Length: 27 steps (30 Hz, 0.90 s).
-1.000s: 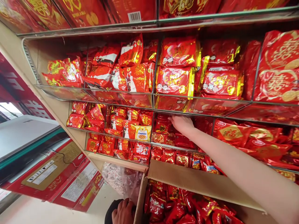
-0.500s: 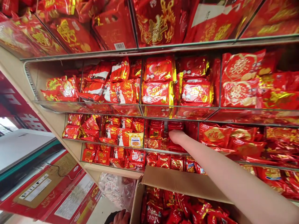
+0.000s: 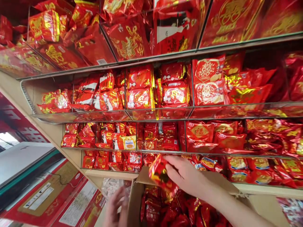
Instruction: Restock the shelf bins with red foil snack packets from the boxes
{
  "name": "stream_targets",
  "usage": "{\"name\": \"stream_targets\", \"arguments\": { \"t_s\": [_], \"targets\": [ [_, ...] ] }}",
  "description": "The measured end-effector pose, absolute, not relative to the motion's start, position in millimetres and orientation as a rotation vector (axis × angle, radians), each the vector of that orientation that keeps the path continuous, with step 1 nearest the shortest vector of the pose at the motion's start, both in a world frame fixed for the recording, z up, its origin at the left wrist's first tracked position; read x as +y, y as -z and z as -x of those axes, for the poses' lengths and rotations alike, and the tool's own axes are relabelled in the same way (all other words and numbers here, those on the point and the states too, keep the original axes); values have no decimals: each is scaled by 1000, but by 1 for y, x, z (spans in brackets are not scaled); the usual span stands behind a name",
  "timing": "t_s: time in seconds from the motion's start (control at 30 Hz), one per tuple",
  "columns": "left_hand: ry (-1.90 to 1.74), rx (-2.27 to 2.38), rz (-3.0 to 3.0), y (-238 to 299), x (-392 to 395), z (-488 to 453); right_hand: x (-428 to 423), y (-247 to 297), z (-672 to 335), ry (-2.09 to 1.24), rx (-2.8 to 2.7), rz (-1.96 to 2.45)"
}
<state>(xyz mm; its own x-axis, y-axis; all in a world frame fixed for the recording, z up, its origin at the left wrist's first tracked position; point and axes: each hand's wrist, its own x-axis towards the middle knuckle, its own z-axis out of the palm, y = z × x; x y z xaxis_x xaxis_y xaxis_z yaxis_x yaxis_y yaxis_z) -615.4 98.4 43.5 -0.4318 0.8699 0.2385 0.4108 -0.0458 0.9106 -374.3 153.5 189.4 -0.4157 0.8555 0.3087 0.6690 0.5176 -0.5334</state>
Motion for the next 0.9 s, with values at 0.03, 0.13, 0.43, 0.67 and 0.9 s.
{"name": "stream_targets", "arguments": {
  "t_s": [0.03, 0.13, 0.43, 0.67, 0.9],
  "targets": [
    [-1420, 1679, -1387, -69, 97, 597, 140, -180, 370, -641, -2166, 1185],
    [-1072, 1390, -1515, -119, 101, 548, 111, -154, 362, -996, -2003, 1077],
    [-1174, 1437, -1568, -93, 92, 493, 79, -84, 354, -955, -1141, 1370],
    [-1144, 1553, -1481, -72, 78, 493, 72, -64, 350, -882, -1233, 1571],
    [-1322, 1600, -1373, -66, 73, 514, 69, -68, 365, -1293, -1298, 1248]
  ]
}}
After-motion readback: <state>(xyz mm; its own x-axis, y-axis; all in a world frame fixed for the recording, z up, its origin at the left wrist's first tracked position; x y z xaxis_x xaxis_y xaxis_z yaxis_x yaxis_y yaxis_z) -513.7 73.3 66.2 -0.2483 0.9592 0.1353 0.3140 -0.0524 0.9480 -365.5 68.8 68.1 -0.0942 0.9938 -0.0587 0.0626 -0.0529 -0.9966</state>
